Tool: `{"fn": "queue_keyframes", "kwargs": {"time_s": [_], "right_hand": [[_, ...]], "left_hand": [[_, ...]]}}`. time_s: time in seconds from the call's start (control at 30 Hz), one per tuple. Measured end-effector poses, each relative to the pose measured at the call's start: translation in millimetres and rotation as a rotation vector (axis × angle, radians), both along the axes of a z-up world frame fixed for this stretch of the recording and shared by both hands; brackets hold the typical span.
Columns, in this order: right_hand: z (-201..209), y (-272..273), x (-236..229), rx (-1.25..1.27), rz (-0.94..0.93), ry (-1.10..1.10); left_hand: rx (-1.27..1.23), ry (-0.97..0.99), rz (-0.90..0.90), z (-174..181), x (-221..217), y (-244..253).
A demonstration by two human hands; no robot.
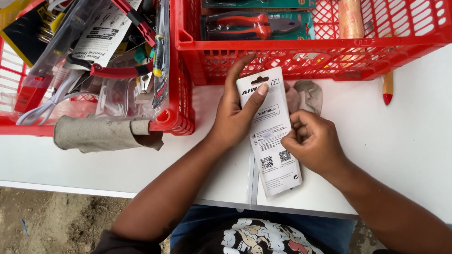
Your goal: The person picks up a pair of pliers in a plastic package, wipes the package with a cloth, and places it into a red basket before handling other packaged items.
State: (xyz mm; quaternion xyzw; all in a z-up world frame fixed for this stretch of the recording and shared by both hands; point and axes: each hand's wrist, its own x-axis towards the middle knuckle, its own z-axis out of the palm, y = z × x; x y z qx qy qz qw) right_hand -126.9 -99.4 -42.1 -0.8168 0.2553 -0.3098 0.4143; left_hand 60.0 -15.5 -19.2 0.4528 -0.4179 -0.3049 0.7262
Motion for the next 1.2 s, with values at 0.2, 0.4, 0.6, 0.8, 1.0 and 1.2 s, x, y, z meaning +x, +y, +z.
{"fn": "queue_keyframes", "kwargs": {"time_s": [0.2, 0.4, 0.6, 0.8, 1.0, 1.2], "right_hand": [[-34, -2, 7, -0.346, -0.051, 0.010], [-13, -2, 1, -0.653, -0.023, 0.282], [34, -3, -5, -0.831, 0.122, 0.591], [9, -18, -8, -0.722, 0.185, 0.422], [4, -19, -3, -0.425, 0.224, 0.322], [-2, -20, -4, -0.251, 0.197, 0.293]], "left_hand": [[0.010, -0.118, 0.204, -4, 5, 0], [0.027, -0.072, 0.231, -25, 9, -9], [0.078, -0.005, 0.189, -25, 0, -12], [0.113, 0.024, 0.195, -28, 4, -15], [0.155, 0.024, 0.219, -35, 14, -16], [0.163, 0.017, 0.179, -20, 13, -16]]}}
